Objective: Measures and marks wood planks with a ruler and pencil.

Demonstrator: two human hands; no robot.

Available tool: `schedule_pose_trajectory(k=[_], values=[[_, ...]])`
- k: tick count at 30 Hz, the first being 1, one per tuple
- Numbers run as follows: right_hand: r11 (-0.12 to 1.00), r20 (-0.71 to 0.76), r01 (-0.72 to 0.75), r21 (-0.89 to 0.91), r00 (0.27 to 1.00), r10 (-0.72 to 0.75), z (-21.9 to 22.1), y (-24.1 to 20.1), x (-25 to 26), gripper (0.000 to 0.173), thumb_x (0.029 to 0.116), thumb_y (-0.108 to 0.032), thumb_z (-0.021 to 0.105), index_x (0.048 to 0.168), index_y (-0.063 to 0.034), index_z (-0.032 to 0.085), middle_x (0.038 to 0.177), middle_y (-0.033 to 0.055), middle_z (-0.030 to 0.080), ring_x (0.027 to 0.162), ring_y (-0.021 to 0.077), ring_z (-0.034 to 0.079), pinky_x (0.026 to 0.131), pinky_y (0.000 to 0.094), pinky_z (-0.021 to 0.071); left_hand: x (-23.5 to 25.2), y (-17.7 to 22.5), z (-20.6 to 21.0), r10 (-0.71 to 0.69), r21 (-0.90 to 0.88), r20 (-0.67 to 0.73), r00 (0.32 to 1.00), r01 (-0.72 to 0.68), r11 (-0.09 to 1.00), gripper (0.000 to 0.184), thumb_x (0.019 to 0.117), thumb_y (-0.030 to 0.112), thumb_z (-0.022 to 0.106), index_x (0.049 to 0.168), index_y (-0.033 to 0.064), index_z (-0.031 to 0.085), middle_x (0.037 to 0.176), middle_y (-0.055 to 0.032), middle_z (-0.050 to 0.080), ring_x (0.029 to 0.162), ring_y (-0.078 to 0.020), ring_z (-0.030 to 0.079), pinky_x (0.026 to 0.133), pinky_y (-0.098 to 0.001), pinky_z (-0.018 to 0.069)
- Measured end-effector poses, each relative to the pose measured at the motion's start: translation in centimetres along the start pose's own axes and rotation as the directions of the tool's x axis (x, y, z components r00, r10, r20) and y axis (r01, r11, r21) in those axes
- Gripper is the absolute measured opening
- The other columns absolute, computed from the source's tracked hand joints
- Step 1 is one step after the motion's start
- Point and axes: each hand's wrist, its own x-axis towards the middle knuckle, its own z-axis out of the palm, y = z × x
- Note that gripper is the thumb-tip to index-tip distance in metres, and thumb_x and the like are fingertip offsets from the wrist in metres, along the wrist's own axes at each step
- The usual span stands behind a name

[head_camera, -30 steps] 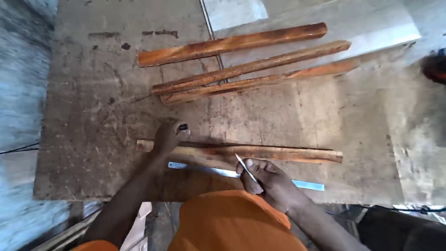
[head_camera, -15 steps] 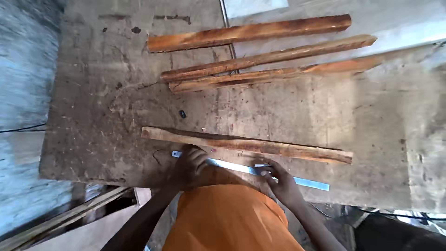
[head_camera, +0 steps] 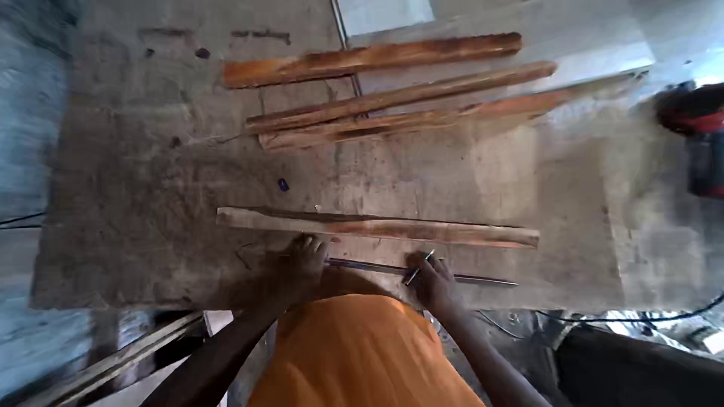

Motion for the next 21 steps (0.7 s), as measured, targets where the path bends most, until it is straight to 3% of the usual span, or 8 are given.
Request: schedule_pose_trajectory(k=[2,4,7,10,12,17,21], values=[[1.000,0.017,0.012,0.019,1.000,-0.013,0.1,-0.3,0.1,0.020,0.0901,-0.007,0.072,0.110,-0.0112,0.074,0.122,0.0164,0.067,0.111,0.0378,0.065,0.092,0.0584,0.0549,-0.7,-0.4,0.2,0.100,0.009,-0.062,0.993,-0.099,0.995,0.019,0.1026,0.022,0.057,0.112,0.0113,0.070,0.121,-0.0102,0.069,0.121,-0.0280,0.063,0.106,-0.0474,0.0490],[0.999,0.031,0.032,0.043,0.999,-0.033,0.0,-0.4,0.2,0.017,0.0896,-0.004,0.071,0.105,-0.0110,0.074,0.115,0.0151,0.068,0.106,0.0351,0.066,0.091,0.0569,0.0559,-1.3,-0.9,0.2,0.160,0.001,-0.124,0.979,-0.161,0.987,0.017,0.1006,0.022,0.061,0.110,0.0150,0.072,0.116,-0.0066,0.071,0.118,-0.0245,0.064,0.107,-0.0457,0.0497],[0.991,0.061,0.115,0.063,0.991,-0.119,0.0,0.3,0.3,0.021,0.0859,-0.002,0.072,0.106,-0.0096,0.073,0.121,0.0134,0.069,0.111,0.0348,0.067,0.091,0.0588,0.0557,-1.6,-1.0,-1.0,0.151,-0.061,-0.169,0.974,-0.163,0.985,0.030,0.1019,0.039,0.060,0.120,0.0175,0.071,0.123,-0.0031,0.070,0.123,-0.0209,0.062,0.111,-0.0437,0.0472],[0.989,0.127,0.132,0.071,0.982,-0.140,-0.4,0.0,0.5,0.019,0.0853,-0.004,0.073,0.103,-0.0100,0.072,0.119,0.0119,0.069,0.109,0.0335,0.067,0.089,0.0587,0.0567,0.3,-1.0,-2.1,0.141,-0.085,-0.341,0.929,-0.180,0.980,0.037,0.0972,0.036,0.068,0.129,0.0172,0.068,0.137,-0.0075,0.063,0.132,-0.0275,0.056,0.111,-0.0486,0.0466],[0.985,0.119,0.154,0.083,0.979,-0.163,-0.2,-0.1,0.5,0.014,0.0884,-0.010,0.072,0.103,-0.0123,0.072,0.111,0.0085,0.069,0.103,0.0286,0.068,0.086,0.0552,0.0589,2.6,-1.6,-2.8,0.120,-0.049,-0.315,0.941,-0.143,0.989,0.045,0.0976,0.040,0.068,0.139,0.0245,0.062,0.146,-0.0036,0.057,0.141,-0.0260,0.048,0.115,-0.0474,0.0431],[0.976,0.070,0.189,0.108,0.978,-0.197,-1.0,-0.4,0.6,0.017,0.0904,-0.015,0.065,0.106,-0.0122,0.072,0.106,0.0062,0.069,0.097,0.0246,0.069,0.081,0.0511,0.0603,6.4,-3.4,-5.1,0.265,-0.017,-0.225,0.938,-0.276,0.961,0.037,0.0947,0.033,0.074,0.127,0.0159,0.073,0.129,-0.0056,0.069,0.125,-0.0240,0.061,0.110,-0.0420,0.0488],[0.971,0.038,0.191,0.142,0.979,-0.198,-0.6,-0.7,-0.1,0.015,0.0917,-0.010,0.065,0.104,-0.0114,0.074,0.104,0.0060,0.070,0.100,0.0238,0.069,0.087,0.0499,0.0591,10.0,-4.5,-9.2,0.166,-0.135,-0.006,0.986,-0.165,0.977,0.032,0.1037,0.038,0.060,0.124,0.0191,0.075,0.120,-0.0062,0.075,0.117,-0.0241,0.068,0.107,-0.0516,0.0495]])
